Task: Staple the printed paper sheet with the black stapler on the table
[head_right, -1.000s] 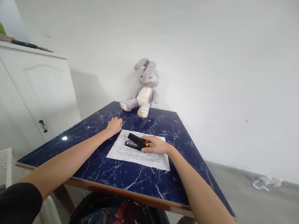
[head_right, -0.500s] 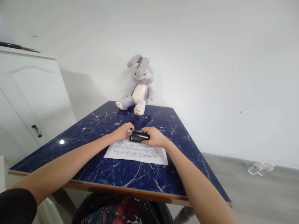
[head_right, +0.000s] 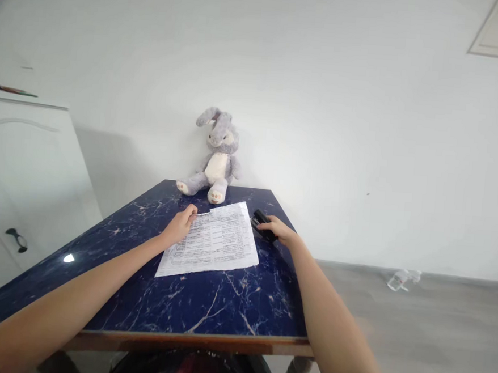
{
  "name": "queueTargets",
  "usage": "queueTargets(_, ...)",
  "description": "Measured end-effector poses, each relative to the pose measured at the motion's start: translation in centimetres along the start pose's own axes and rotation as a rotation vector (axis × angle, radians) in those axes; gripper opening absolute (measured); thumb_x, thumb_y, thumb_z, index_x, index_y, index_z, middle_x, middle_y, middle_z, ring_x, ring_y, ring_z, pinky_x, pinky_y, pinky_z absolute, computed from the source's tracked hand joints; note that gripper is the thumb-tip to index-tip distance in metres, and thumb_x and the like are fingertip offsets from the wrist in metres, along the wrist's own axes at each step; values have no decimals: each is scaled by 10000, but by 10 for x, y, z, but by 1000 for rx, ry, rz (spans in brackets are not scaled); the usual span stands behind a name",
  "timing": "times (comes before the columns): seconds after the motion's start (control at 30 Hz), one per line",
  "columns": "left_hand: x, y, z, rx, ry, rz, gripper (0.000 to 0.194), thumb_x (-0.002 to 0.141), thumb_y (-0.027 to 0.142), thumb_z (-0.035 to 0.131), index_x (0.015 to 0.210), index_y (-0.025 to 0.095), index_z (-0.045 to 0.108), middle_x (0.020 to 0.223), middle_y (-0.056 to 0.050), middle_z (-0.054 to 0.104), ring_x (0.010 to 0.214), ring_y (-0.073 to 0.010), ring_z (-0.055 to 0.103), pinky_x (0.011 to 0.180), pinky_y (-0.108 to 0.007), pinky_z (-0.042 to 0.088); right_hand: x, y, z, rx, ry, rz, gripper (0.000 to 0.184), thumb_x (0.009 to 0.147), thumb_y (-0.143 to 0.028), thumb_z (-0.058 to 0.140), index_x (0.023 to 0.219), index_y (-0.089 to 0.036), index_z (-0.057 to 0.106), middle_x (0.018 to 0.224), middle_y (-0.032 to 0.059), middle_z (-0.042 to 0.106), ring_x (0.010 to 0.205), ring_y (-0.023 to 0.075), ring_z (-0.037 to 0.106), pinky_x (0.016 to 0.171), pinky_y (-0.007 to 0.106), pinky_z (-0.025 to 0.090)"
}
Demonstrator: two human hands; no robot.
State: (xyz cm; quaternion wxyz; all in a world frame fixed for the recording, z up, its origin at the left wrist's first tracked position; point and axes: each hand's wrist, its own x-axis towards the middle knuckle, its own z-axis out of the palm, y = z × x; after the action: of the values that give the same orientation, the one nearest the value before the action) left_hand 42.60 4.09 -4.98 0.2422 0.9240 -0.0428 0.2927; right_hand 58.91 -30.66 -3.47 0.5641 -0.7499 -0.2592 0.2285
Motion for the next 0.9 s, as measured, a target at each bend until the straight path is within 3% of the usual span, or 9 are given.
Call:
queueTargets(0.2,-1,0,1,1,33,-13,139,966,199,372,1006,223,503,750,0,569,662,-198,561,649,-295,352,-6,-5,1,-63,-63,-88,465,621,-213,747,1067,-209,616,939,35,701,826,231,668,642,307,546)
queueTargets(0.4,0,-5,0,-22,125,9,264,985,201,365,1100,215,602,998,-75,703,880,-243,654,788,-340,442,-11,-15,10,-223,-157,-215,529,613,-187,743,1124,-214,613,1037,39,684,959,246,638,823,351,535)
queueTargets(0.67,1,-5,-3,-9,182,33,293,999,233,355,1023,193,644,946,-78,702,831,-239,643,769,-340,451,-7,-24,22,-546,-86,-347,462,666,-191,708,1126,-198,657,1179,62,672,1087,289,608,976,396,455)
queueTargets(0.9,-1,3,-7,-2,245,35,295,1010,275,359,1016,199,644,923,-71,691,812,-229,625,773,-336,442,-9,-31,37,-716,24,-393,338,703,-230,665,1038,-184,675,1062,54,710,964,271,633,867,356,465)
